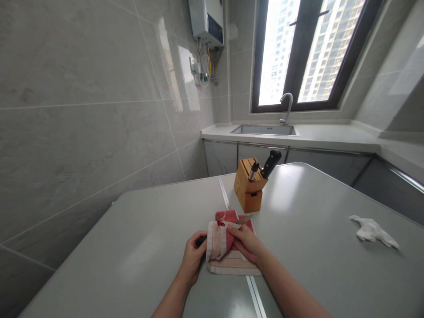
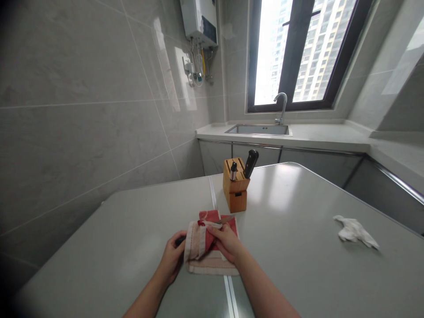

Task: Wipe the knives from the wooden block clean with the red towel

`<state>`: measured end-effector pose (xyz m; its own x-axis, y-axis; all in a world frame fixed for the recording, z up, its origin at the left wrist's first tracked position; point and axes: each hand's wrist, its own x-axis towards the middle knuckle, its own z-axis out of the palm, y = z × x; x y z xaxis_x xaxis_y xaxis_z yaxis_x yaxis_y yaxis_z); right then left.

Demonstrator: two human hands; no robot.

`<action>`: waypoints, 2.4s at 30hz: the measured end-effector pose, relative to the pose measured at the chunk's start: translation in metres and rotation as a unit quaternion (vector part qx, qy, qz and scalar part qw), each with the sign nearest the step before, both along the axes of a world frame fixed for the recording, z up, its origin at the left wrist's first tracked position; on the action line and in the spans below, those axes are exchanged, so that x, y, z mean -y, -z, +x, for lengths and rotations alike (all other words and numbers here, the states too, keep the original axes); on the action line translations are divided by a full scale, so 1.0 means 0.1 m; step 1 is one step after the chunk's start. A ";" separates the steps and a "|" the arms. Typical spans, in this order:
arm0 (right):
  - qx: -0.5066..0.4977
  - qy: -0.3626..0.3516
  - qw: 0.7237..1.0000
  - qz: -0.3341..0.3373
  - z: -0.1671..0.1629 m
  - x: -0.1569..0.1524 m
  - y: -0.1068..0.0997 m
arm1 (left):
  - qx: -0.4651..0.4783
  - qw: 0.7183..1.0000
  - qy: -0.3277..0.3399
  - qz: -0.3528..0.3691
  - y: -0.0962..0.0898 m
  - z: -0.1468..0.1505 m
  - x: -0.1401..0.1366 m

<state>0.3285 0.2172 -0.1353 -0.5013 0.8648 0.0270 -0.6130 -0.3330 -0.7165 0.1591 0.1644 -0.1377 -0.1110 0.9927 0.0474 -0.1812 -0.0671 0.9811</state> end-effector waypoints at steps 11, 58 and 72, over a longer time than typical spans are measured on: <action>0.011 0.002 1.000 0.010 -0.01 -0.01 0.01 | -0.049 0.999 0.007 0.013 -0.03 0.01 0.00; 0.012 0.003 1.000 0.008 -0.01 0.01 -0.03 | -0.046 0.999 0.004 0.009 -0.06 0.02 0.01; 0.005 -0.004 1.000 0.005 -0.01 -0.01 -0.01 | -0.054 0.998 0.005 0.008 -0.05 0.01 0.00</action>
<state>0.3276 0.2177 -0.1345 -0.5091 0.8602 0.0306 -0.6027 -0.3309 -0.7261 0.1605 0.1644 -0.1329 -0.0946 0.9927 0.0753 -0.0746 -0.0825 0.9938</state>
